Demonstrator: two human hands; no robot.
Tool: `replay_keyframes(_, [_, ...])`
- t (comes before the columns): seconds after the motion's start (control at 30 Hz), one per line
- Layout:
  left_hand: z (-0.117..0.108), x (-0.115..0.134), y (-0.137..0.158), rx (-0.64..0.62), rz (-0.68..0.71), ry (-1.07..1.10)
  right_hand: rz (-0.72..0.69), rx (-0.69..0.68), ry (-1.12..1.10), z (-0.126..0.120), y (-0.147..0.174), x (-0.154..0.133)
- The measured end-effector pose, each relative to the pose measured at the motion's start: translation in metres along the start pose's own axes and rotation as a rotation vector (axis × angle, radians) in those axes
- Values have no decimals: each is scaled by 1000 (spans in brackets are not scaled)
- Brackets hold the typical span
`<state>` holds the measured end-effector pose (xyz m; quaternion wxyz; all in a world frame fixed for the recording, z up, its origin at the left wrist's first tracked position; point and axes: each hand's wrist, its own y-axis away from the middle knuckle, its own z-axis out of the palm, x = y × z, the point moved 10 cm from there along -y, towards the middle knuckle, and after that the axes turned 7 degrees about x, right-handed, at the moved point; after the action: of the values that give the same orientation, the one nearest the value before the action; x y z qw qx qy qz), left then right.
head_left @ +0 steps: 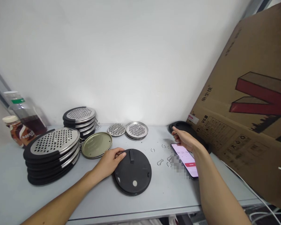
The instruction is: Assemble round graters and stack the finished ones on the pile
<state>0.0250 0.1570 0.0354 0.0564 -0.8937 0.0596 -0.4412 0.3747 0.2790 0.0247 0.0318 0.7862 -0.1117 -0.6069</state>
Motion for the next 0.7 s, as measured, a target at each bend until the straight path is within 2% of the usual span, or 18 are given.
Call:
replay_keyframes(0.3, [-3, -5, -1, 55, -30, 88, -53, 10, 36, 2, 3, -8])
replay_keyframes(0.53, [-8, 7, 0, 87, 108, 3, -87, 18, 120, 5, 1, -8])
replay_keyframes(0.7, [1, 29, 11, -35, 275, -150, -166, 43, 233, 17, 3, -14])
